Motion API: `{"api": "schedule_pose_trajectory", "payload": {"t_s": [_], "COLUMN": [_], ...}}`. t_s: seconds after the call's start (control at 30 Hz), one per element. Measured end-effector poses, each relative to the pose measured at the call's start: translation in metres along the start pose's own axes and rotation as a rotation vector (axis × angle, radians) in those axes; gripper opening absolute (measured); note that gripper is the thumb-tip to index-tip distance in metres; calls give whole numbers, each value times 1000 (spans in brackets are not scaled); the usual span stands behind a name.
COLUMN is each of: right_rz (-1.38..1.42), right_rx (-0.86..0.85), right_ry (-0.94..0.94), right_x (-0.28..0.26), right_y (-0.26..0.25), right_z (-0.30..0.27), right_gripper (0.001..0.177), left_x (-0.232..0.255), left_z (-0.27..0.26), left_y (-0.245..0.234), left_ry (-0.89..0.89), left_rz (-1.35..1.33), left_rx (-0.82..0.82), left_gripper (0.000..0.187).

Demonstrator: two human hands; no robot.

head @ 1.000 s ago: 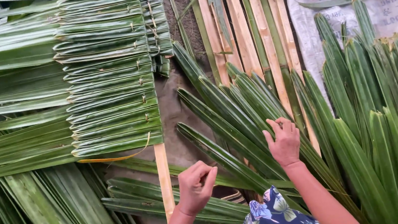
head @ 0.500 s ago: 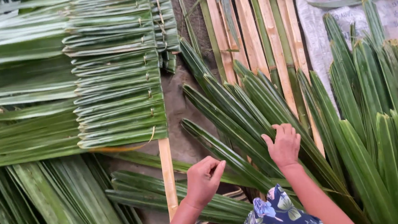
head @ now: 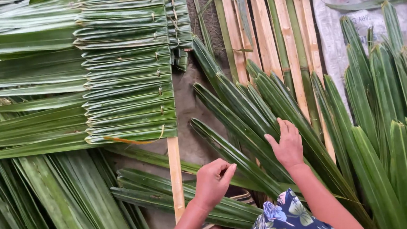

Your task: Weaving and pinning palm leaves onto a wooden lath to create a thatched panel

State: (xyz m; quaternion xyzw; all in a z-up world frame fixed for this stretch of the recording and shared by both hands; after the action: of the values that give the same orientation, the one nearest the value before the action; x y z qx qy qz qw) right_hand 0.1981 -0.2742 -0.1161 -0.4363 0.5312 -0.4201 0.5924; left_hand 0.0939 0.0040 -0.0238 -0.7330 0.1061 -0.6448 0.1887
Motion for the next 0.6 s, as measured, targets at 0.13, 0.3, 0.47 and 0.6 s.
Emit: {"api": "schedule_pose_trajectory", "payload": {"t_s": [0.13, 0.3, 0.47, 0.6], "right_rz": [30, 286, 226, 160], "right_rx": [-11, -274, -62, 131], "right_ry": [35, 371, 282, 45], "right_x": [22, 37, 22, -18], "right_y": [3, -1, -47, -79], "right_z": [5, 8, -1, -8], "right_gripper": [70, 53, 60, 57], "left_x": [-7, -11, -9, -48], "left_z": [0, 2, 17, 33], "left_y": [1, 9, 19, 77], "left_ry": [-27, -62, -238, -319], "left_rz": [15, 23, -341, -657], "left_rx": [3, -39, -103, -94], "left_gripper": [32, 33, 14, 36]}}
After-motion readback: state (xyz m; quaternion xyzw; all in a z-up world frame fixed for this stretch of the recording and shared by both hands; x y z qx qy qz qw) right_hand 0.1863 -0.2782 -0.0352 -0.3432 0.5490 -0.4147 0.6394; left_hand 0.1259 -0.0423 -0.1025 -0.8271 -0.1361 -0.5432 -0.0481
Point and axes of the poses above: each hand's wrist, its own z-axis towards the middle knuckle, its own y-axis out of the palm, x = y × z, the point moved 10 cm from there along z, towards the middle knuckle, and after that the axes turned 6 degrees about x, right-handed, at the moved point
